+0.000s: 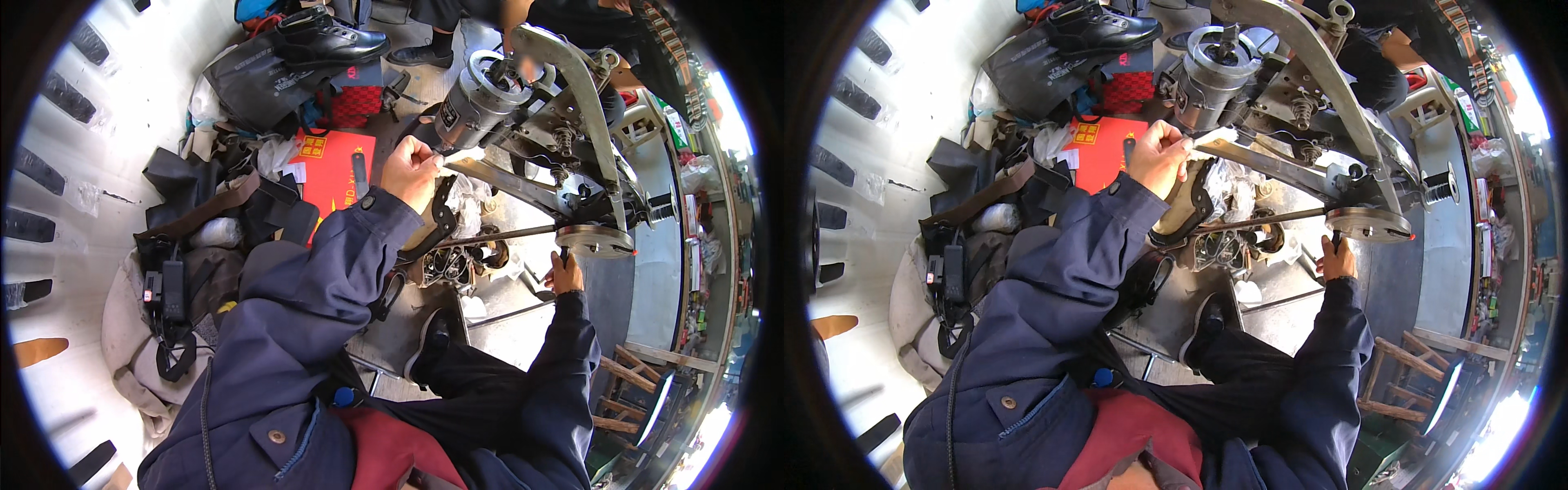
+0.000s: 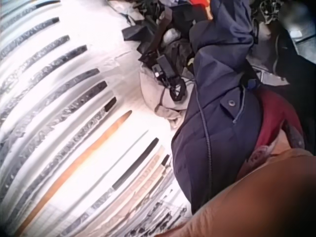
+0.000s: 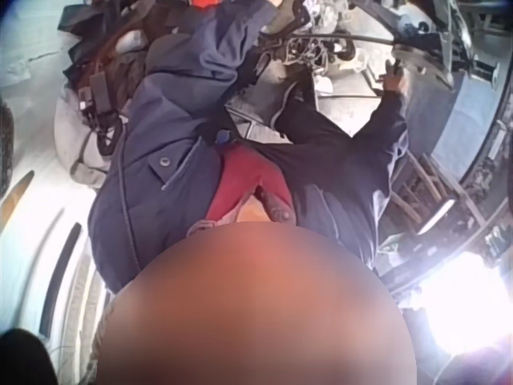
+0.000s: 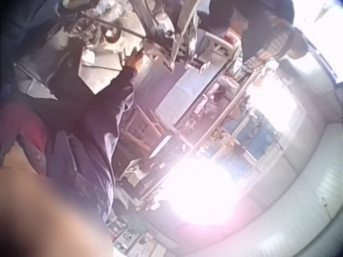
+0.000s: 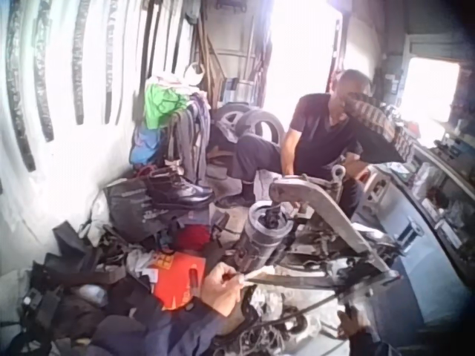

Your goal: The person operates a sewing machine to stitch a black shoe, repeatedly guiding the shoe under the needle and turning the wheel to advance the stitching. The person adjusts the shoe position multiple times to continue sewing along the edge.

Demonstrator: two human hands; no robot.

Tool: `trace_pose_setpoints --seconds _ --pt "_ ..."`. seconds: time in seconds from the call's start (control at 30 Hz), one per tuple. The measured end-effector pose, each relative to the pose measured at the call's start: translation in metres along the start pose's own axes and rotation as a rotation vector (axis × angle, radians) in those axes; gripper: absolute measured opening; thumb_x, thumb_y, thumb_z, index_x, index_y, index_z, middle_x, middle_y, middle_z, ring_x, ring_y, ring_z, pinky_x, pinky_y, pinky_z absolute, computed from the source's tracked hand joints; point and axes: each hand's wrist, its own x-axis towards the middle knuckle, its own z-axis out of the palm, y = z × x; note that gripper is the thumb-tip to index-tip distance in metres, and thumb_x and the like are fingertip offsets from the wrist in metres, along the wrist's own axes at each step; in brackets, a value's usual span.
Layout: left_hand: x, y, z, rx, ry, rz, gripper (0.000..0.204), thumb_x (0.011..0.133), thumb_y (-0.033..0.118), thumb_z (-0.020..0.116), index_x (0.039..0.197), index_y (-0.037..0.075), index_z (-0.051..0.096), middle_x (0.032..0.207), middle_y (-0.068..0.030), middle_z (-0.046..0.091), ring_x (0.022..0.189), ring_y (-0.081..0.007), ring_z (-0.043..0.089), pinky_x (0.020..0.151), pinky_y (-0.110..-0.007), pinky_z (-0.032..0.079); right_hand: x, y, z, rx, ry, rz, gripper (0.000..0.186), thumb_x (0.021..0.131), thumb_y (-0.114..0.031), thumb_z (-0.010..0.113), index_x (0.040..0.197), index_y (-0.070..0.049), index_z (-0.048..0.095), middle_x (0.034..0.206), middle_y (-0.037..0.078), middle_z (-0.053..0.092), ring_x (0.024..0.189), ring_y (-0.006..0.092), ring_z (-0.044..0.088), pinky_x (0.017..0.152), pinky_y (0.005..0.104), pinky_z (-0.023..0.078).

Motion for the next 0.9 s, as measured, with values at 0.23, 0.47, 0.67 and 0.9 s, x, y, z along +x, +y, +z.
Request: trace_pose_setpoints --seconds 0.23,0.47,0.67,0.9 --pt "-0.008 0.029 -0.008 -0.07 -0.132 -0.126 0.008 0.093 0.004 0.053 0.098 0.005 0.047 0.073 -0.006 0.056 0.045 -0.0106 0.05 0.036 -0.028 0.043 0.0 0.0 0.0 0.004 -0.009 0.013 0.034 0.094 -0.03 0.058 0.099 0.004 0.053 0.061 0.012 0.06 0.047 0.0172 0.06 0.043 0.0301 0.049" --pt "0.031 0.069 -0.038 0.555 0.019 0.24 0.025 0.087 -0.004 0.045 0.109 0.003 0.056 0.091 -0.0049 0.06 0.077 -0.0105 0.059 0.075 -0.023 0.049 0.003 0.005 -0.012 -0.191 -0.085 0.104 0.048 0.09 -0.043 0.062 0.091 0.004 0.061 0.062 0.012 0.064 0.047 0.0173 0.061 0.043 0.0296 0.048" --pt "0.08 0.055 -0.037 0.517 -0.452 0.214 0.046 0.082 -0.011 0.041 0.123 0.003 0.056 0.111 -0.0114 0.064 0.098 -0.0197 0.06 0.091 -0.028 0.044 -0.023 -0.025 -0.026 -0.411 -0.237 0.028 0.059 0.084 -0.056 0.064 0.074 0.002 0.071 0.058 0.008 0.065 0.055 0.0163 0.064 0.059 0.0302 0.051" --pt "0.082 0.055 -0.043 0.881 -0.643 0.074 0.059 0.078 -0.003 0.045 0.135 0.011 0.053 0.11 -0.0155 0.068 0.086 -0.0242 0.062 0.08 -0.029 0.047 -0.063 -0.097 0.014 -0.012 -0.298 -0.337 0.032 0.089 -0.028 0.07 0.095 0.003 0.067 0.077 0.008 0.07 0.069 0.0126 0.064 0.065 0.0272 0.05"
